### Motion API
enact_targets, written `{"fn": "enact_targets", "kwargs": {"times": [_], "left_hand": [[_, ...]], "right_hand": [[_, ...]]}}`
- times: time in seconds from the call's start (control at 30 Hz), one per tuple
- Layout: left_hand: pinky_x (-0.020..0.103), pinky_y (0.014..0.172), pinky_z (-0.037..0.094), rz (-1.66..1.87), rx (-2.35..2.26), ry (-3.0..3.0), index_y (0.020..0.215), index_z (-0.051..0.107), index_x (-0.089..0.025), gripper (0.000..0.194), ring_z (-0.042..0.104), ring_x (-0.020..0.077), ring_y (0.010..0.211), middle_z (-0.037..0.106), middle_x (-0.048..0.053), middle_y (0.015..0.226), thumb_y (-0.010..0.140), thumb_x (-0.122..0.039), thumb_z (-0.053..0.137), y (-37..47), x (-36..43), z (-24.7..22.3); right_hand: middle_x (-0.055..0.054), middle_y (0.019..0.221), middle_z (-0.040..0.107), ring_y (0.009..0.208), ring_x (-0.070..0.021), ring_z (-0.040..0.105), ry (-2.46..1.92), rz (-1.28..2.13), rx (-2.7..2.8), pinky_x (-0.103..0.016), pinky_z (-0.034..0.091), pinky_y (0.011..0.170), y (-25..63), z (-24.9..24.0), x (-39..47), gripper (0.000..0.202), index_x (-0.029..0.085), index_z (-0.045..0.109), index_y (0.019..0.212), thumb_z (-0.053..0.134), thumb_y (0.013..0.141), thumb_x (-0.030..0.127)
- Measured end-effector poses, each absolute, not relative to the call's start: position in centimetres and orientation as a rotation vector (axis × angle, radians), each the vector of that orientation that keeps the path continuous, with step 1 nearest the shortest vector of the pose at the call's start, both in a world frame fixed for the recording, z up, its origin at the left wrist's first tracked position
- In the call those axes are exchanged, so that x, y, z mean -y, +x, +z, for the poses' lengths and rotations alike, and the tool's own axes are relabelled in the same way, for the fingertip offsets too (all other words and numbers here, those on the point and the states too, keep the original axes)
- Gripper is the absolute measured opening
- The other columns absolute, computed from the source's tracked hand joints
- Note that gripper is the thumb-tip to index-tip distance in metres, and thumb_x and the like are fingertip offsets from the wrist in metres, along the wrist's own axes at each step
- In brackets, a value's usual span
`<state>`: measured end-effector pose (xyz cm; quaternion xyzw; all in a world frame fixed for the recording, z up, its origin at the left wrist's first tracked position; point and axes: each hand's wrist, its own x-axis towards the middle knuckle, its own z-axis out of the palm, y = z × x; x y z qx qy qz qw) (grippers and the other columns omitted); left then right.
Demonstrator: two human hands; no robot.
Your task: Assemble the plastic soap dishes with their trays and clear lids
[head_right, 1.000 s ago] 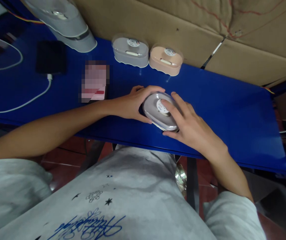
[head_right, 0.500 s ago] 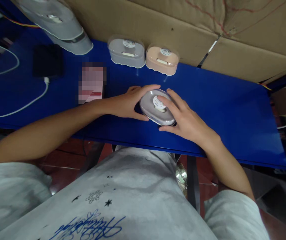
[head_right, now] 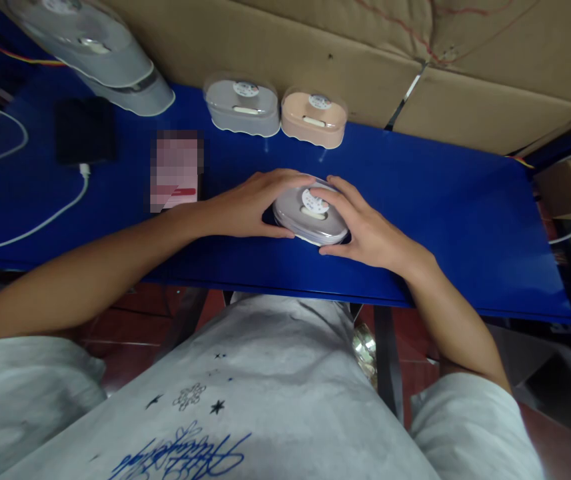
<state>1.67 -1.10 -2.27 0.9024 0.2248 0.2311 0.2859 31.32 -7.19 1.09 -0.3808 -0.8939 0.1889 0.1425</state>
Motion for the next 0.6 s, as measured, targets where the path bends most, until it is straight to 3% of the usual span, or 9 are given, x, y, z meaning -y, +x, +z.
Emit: {"fn": "enact_targets", "kwargs": {"times": [0.17, 0.37, 0.6], "left_hand": [[0.065, 0.126, 0.033, 0.57, -0.6, 2.433, 0.17, 0.032, -0.039, 0.098, 0.038, 0.0412, 0.159, 0.041, 0.012, 0.174, 0.088, -0.068, 0.077, 1.47, 1.15, -1.9], [0.07, 0.13, 0.021, 0.452, -0.631, 2.436, 0.173, 0.022, -0.039, 0.1, 0.024, 0.0429, 0.166, 0.025, 0.011, 0.182, 0.092, -0.07, 0.071, 1.09, 1.19, -1.49], [0.062, 0.133, 0.025, 0.539, -0.57, 2.389, 0.171, 0.033, -0.037, 0.1, 0.032, 0.0402, 0.164, 0.035, 0.01, 0.178, 0.088, -0.075, 0.074, 1.32, 0.75, -1.84]], "right_hand": [[-0.013, 0.177, 0.026, 0.163, -0.0448, 0.029, -1.085, 0.547, 2.584, -0.068, 0.033, 0.13, 31.11, 0.97, 7.4, 0.101, 0.035, 0.025, 0.171, 0.075, 0.09, 0.07], [-0.012, 0.179, 0.024, 0.164, -0.0458, 0.026, -1.092, 0.466, 2.6, -0.071, 0.032, 0.129, 31.18, 0.75, 7.37, 0.097, 0.034, 0.029, 0.17, 0.073, 0.091, 0.071], [-0.014, 0.174, 0.037, 0.16, -0.0436, 0.036, -1.021, 0.426, 2.546, -0.068, 0.035, 0.129, 30.48, 0.86, 7.39, 0.085, 0.031, 0.038, 0.167, 0.068, 0.097, 0.067]]}}
